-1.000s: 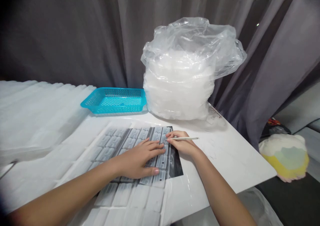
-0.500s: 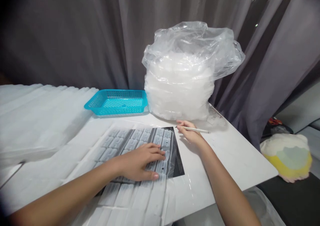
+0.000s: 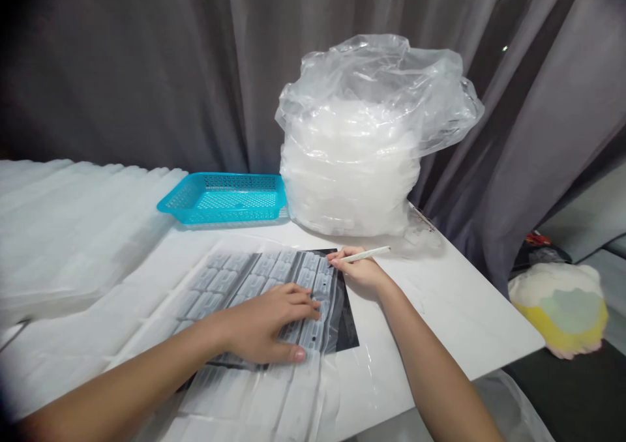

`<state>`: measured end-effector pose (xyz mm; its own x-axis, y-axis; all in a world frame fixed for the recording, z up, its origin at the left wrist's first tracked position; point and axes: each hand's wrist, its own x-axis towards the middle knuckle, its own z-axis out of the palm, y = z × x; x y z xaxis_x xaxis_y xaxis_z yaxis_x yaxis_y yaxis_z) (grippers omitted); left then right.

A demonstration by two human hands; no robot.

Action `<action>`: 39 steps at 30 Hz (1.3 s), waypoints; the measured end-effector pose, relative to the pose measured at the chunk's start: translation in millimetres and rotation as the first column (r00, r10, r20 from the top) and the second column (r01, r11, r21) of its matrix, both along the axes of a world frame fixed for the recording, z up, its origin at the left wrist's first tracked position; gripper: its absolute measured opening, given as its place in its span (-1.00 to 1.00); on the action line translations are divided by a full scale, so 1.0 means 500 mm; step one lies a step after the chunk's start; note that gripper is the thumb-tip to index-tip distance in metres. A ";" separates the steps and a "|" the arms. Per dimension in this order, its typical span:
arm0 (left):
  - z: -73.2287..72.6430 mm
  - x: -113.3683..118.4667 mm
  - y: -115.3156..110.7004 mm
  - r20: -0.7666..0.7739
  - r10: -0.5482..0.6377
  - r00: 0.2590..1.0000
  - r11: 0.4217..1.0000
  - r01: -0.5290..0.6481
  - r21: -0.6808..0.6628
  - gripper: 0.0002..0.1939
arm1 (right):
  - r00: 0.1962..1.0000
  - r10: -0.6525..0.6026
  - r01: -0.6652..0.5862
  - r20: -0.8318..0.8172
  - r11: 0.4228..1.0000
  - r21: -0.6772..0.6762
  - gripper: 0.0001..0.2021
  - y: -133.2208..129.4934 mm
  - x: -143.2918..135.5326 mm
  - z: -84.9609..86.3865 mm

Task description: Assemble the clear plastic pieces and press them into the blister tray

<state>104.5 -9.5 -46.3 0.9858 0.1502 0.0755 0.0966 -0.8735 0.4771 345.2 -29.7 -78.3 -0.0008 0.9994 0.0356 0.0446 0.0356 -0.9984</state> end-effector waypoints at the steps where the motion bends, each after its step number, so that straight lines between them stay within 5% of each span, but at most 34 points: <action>1: -0.001 0.000 0.000 0.001 0.000 1.000 1.000 0.000 -0.002 -0.48 | 1.000 -0.002 0.002 0.004 1.000 0.000 -0.69 0.000 0.000 -0.001; 9: 0.002 0.001 -0.002 -0.035 0.007 0.999 1.000 -0.007 0.020 -0.49 | 0.991 -0.008 0.003 0.135 0.999 0.038 -0.73 -0.007 -0.011 0.002; 14: 0.004 0.001 -0.004 -0.038 0.008 0.999 1.000 -0.007 0.017 -0.49 | 0.866 -0.069 -0.035 0.495 0.979 0.198 -0.85 -0.019 -0.016 0.019; 22: 0.010 0.000 -0.004 -0.081 -0.021 0.996 1.000 0.019 -0.025 -0.47 | 0.764 -0.386 0.254 0.518 0.917 0.309 -0.86 -0.015 0.055 0.047; 30: 0.009 -0.002 -0.004 -0.063 -0.044 0.997 0.998 0.041 -0.038 -0.49 | 0.937 0.030 -0.049 0.349 0.998 0.047 -0.76 -0.024 -0.005 0.028; 39: 0.007 -0.001 -0.001 -0.067 -0.035 0.997 0.998 0.032 -0.050 -0.52 | 0.934 0.003 -0.003 0.358 1.000 -0.001 -0.82 -0.034 0.000 0.025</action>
<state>104.2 -10.2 -42.6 0.9929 0.1186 0.0016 0.1010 -0.8528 0.5123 345.3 -46.9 -65.6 -0.0165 0.9994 0.0320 0.3985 0.0359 -0.9165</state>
